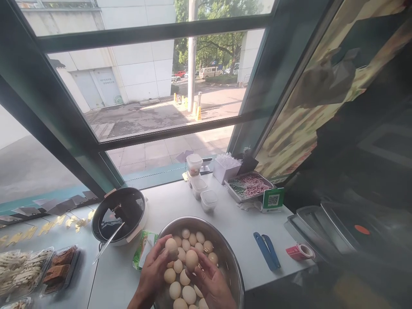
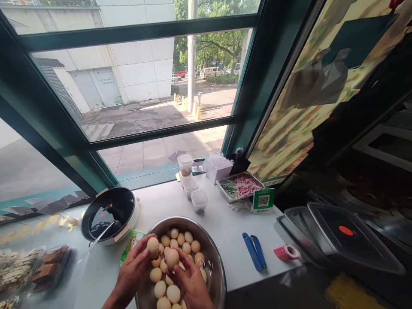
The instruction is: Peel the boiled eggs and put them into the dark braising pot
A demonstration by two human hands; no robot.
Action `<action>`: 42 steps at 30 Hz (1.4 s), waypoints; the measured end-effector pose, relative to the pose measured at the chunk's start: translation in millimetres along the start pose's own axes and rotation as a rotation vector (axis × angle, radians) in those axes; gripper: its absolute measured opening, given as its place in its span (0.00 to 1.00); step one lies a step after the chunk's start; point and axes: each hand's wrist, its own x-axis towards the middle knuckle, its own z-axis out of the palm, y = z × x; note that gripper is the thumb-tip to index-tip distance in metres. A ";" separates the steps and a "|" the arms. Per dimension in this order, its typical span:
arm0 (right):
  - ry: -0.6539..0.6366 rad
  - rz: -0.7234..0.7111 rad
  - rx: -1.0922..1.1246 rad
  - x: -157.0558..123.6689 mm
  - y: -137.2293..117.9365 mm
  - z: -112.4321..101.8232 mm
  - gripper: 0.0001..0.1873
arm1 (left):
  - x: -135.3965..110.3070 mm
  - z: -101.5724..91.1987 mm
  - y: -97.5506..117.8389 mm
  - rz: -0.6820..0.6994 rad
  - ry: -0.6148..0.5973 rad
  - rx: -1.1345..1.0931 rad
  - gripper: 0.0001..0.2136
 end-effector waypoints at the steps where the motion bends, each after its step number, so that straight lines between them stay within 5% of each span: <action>1: -0.007 -0.001 -0.007 -1.4 -2.5 2.8 0.32 | -0.7 -2.0 0.1 -0.022 -0.014 -0.039 0.26; 7: -0.099 0.025 -0.008 -3.9 -12.5 12.0 0.33 | -5.0 -10.2 0.2 0.029 -0.110 0.206 0.26; 11: -0.057 0.029 -0.008 -1.9 -9.4 11.5 0.33 | -5.7 -13.5 4.6 0.026 -0.151 0.172 0.23; 18: -0.066 -0.012 -0.084 6.8 -11.1 12.1 0.35 | -12.4 -1.1 20.4 0.127 -0.120 0.339 0.21; 21: -0.070 -0.017 -0.128 6.9 -13.6 13.1 0.34 | -16.6 4.3 27.3 0.130 0.004 0.354 0.22; 24: -0.015 -0.024 -0.133 7.0 -12.4 14.9 0.35 | -21.6 9.8 31.3 0.275 0.201 0.418 0.21; 29: 0.018 -0.052 -0.135 7.4 -13.5 19.3 0.37 | -27.6 23.5 35.5 0.428 0.084 0.638 0.17; 31: 0.020 -0.055 -0.145 6.9 -15.5 20.3 0.38 | -28.0 22.6 36.0 0.441 0.132 0.633 0.18; 34: 0.045 -0.030 -0.115 5.7 -16.3 20.3 0.38 | -21.5 1.4 34.9 0.405 0.212 0.528 0.20; 37: 0.085 -0.008 -0.088 5.0 -15.1 18.5 0.39 | 2.6 -47.7 39.1 0.295 0.314 0.484 0.25; 42: 0.049 0.022 -0.222 3.8 -16.5 12.3 0.34 | 67.4 -151.8 70.9 0.117 0.664 1.053 0.22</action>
